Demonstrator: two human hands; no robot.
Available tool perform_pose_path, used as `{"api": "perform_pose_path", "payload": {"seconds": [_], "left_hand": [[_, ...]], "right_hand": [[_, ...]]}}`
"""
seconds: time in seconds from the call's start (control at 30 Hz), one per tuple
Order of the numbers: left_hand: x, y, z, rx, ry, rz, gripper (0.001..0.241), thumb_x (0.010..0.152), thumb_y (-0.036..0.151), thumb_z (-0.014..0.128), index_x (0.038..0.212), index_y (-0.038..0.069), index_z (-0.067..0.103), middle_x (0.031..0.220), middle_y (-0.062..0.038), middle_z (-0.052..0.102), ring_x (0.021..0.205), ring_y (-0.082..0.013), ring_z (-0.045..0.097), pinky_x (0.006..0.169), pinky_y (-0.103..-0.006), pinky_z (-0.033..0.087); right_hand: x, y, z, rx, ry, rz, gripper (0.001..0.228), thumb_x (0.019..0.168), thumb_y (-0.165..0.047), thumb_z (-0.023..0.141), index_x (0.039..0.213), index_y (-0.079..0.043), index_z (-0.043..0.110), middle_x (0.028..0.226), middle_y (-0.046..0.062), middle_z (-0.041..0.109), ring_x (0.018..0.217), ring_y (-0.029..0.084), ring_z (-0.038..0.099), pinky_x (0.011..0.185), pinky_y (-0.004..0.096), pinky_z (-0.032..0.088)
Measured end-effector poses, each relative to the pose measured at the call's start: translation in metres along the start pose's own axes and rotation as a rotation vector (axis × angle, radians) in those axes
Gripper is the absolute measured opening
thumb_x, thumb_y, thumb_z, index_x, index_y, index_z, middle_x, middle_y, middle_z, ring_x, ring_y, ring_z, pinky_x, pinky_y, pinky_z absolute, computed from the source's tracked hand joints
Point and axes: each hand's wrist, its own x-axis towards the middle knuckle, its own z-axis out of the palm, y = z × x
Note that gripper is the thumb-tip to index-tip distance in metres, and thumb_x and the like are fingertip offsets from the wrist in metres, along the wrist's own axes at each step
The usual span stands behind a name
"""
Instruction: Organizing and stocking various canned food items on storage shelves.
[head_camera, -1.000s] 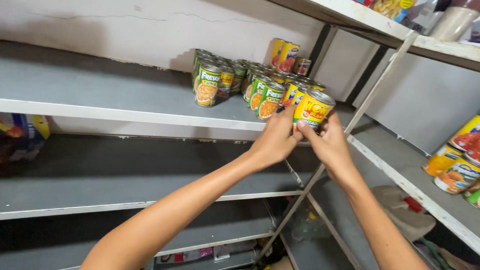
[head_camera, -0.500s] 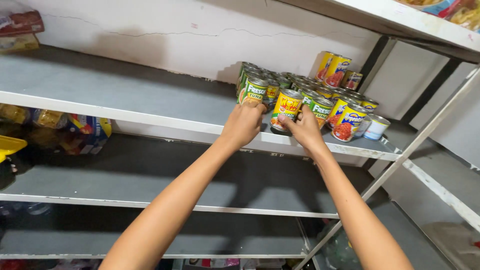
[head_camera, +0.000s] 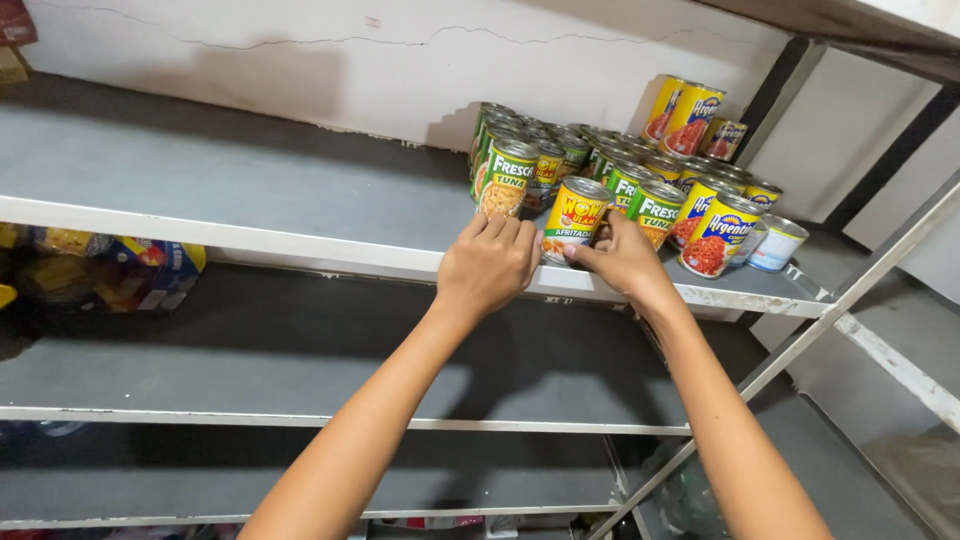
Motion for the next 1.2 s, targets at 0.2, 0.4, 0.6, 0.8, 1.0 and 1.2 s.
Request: {"api": "perform_pose_path", "payload": {"seconds": [0.2,0.4,0.6,0.8,1.0,1.2], "left_hand": [[0.010,0.008,-0.014,0.044,-0.092,-0.155,0.026,0.099,0.029,0.059,0.084,0.008,0.064,0.094,-0.010,0.064,0.092,-0.0258,0.061,0.080,-0.0395,0.047],[0.008,0.008,0.000,0.007,-0.017,-0.233,0.029,0.095,0.027,0.058,0.109,0.006,0.073,0.141,-0.016,0.058,0.127,-0.0311,0.055,0.094,-0.0432,0.045],[0.005,0.007,0.004,0.006,-0.029,-0.282,0.035,0.090,0.028,0.059,0.111,0.005,0.076,0.150,-0.016,0.054,0.137,-0.0344,0.051,0.100,-0.0455,0.044],[0.005,0.008,0.004,0.009,-0.014,-0.277,0.030,0.092,0.029,0.060,0.101,0.005,0.076,0.144,-0.018,0.058,0.133,-0.0339,0.053,0.096,-0.0447,0.045],[0.008,0.013,-0.007,0.052,-0.019,-0.276,0.026,0.089,0.029,0.063,0.093,0.006,0.074,0.132,-0.018,0.063,0.117,-0.0297,0.059,0.085,-0.0422,0.044],[-0.031,0.019,0.010,0.064,-0.028,-0.188,0.029,0.105,0.032,0.060,0.123,0.012,0.071,0.141,-0.005,0.061,0.128,-0.0222,0.054,0.101,-0.0409,0.042]], "right_hand": [[0.042,0.029,0.007,-0.158,-0.015,0.040,0.038,0.087,-0.006,0.079,0.115,0.008,0.057,0.102,0.013,0.073,0.086,0.016,0.070,0.074,0.032,0.056],[0.060,0.039,0.015,-0.022,-0.037,-0.011,0.033,0.088,-0.003,0.074,0.116,0.007,0.057,0.109,0.011,0.073,0.097,0.014,0.068,0.084,0.030,0.055],[0.080,0.067,0.015,0.085,-0.120,-0.098,0.031,0.091,-0.005,0.071,0.117,0.006,0.060,0.114,0.010,0.073,0.104,0.013,0.069,0.090,0.028,0.056],[0.053,0.030,0.026,-0.422,0.092,-0.118,0.029,0.093,-0.016,0.077,0.104,0.009,0.066,0.096,0.024,0.073,0.092,0.033,0.071,0.078,0.041,0.055],[0.003,-0.031,0.041,-0.557,0.448,-0.143,0.025,0.093,-0.022,0.068,0.101,0.001,0.072,0.085,0.023,0.071,0.082,0.042,0.071,0.073,0.050,0.054],[-0.053,-0.035,0.077,-0.598,0.697,-0.151,0.030,0.104,-0.024,0.051,0.096,-0.004,0.071,0.084,0.013,0.071,0.089,0.036,0.068,0.084,0.048,0.047]]}}
